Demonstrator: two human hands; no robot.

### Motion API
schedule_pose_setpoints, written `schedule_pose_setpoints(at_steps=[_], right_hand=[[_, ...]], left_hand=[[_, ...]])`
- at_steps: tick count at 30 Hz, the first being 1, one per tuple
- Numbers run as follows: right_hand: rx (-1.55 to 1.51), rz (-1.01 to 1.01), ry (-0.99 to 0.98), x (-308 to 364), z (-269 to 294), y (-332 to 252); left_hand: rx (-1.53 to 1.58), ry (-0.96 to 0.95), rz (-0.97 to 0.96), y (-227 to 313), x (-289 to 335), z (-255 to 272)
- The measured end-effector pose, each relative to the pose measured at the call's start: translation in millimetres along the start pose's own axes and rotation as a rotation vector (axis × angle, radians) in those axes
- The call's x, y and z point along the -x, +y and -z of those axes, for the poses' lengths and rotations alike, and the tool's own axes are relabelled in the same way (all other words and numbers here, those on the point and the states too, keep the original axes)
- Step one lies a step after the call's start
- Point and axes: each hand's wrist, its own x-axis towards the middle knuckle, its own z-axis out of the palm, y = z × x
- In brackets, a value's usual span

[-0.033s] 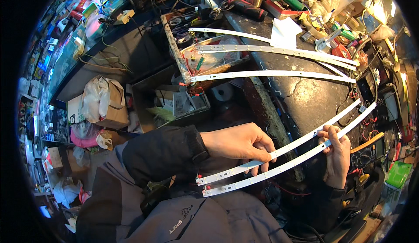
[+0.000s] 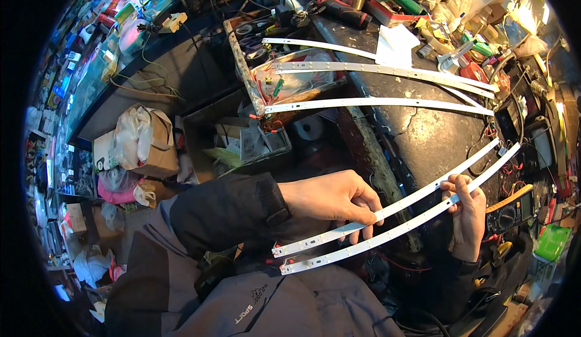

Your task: The person arranges several white LED strip modules on a cluttered workbench, then uses a soldering iron to attach wires to the ends of the strips. The person handles the strips one at a time, aligns them, and applies solder to connect the wires.

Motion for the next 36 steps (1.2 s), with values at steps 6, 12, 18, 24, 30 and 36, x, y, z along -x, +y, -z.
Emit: schedule_pose_setpoints(at_steps=[6, 12, 18, 24, 30, 36], right_hand=[[0.034, 0.018, 0.008, -3.4, 5.8, 3.1], [0.03, 0.008, 0.02, -3.4, 4.5, 1.0], [0.07, -0.024, 0.041, -1.9, 2.2, 0.7], [0.048, -0.082, 0.015, 5.0, -2.5, -6.6], [0.046, -0.086, 0.022, 6.8, -7.1, -9.3], [0.019, -0.092, 0.015, 8.9, -7.6, -8.7]], left_hand=[[0.005, 0.008, -0.009, 3.0, 0.7, -0.7], [-0.029, 0.014, -0.021, -2.9, 0.4, 4.3], [-0.068, 0.018, -0.054, 0.4, -1.6, 2.7], [-0.037, 0.056, 0.045, 2.8, -2.2, 0.7], [-0.007, 0.041, 0.004, -5.6, -1.7, 5.7], [0.097, 0.079, 0.114, -4.3, -1.7, 3.4]])
